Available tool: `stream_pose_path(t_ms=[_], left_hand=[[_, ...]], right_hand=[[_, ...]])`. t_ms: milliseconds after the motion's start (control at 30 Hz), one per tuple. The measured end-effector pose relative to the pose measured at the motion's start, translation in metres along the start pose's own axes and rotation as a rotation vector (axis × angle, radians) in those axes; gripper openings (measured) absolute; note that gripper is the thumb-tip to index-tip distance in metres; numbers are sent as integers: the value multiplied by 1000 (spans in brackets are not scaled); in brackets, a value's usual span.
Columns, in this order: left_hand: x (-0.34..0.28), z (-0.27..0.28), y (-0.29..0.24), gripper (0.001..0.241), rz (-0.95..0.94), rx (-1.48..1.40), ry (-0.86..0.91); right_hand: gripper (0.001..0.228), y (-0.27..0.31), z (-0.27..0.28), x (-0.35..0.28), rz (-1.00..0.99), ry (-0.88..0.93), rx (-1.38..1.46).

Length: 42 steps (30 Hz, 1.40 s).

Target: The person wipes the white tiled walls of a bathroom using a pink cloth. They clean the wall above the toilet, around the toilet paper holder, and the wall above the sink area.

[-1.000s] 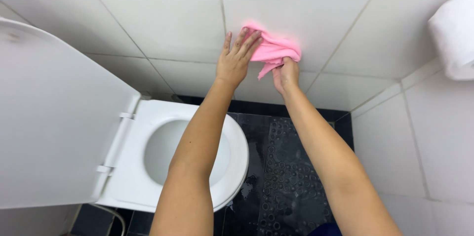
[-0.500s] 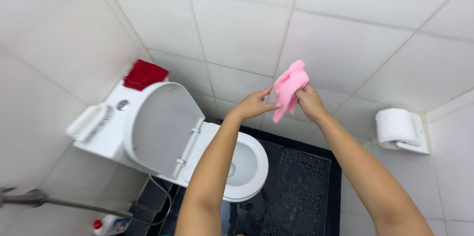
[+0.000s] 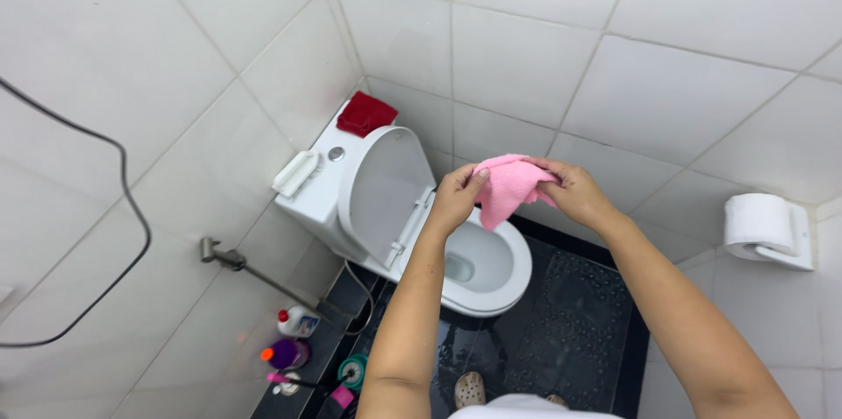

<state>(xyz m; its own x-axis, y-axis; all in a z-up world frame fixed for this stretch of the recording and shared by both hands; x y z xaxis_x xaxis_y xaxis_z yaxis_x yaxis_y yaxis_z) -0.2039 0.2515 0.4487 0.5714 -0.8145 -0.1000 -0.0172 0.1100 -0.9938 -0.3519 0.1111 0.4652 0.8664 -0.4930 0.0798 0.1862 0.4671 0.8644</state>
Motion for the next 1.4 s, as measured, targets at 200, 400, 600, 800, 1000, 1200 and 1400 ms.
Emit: stream_pose_path(t_ms=[200,400,600,800,1000,1200,1400], left_hand=[[-18,21,15,31,70,-53,-55],[-21,20,25,30,46,-57,-119],[-11,27,37,29,45,-35,-239],[-14,41,31,31,26,-183,-388],[-7,52,34,32,27,-175,-645],[-13,51,28,33,-46,-341,-713],[-28,65,24,35,18,-300,-819]], right_hand=[[43,-29,-37,-7,105,-61,86],[41,-147,-95,-7,-71,-239,-11],[72,-135,-192,-16,-468,293,890],[53,-98,-153,52,-248,417,1013],[34,-100,-91,129,-98,232,1142],[31,-71,-74,171,111,326,940],[32,-35,-92,144,134,665,91]])
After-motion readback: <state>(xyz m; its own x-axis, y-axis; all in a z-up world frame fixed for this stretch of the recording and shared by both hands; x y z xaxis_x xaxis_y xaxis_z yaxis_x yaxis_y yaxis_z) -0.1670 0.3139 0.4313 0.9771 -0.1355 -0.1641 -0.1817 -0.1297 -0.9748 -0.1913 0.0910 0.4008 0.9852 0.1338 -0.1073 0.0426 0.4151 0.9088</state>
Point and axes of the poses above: each hand's wrist, its own x-axis towards the middle knuckle, its own z-axis out of the back of the hand, y = z × x, the point moved 10 cm from there along x, towards the middle knuckle, and after that the axes turned 10 degrees about z, right-handed, at the moved point
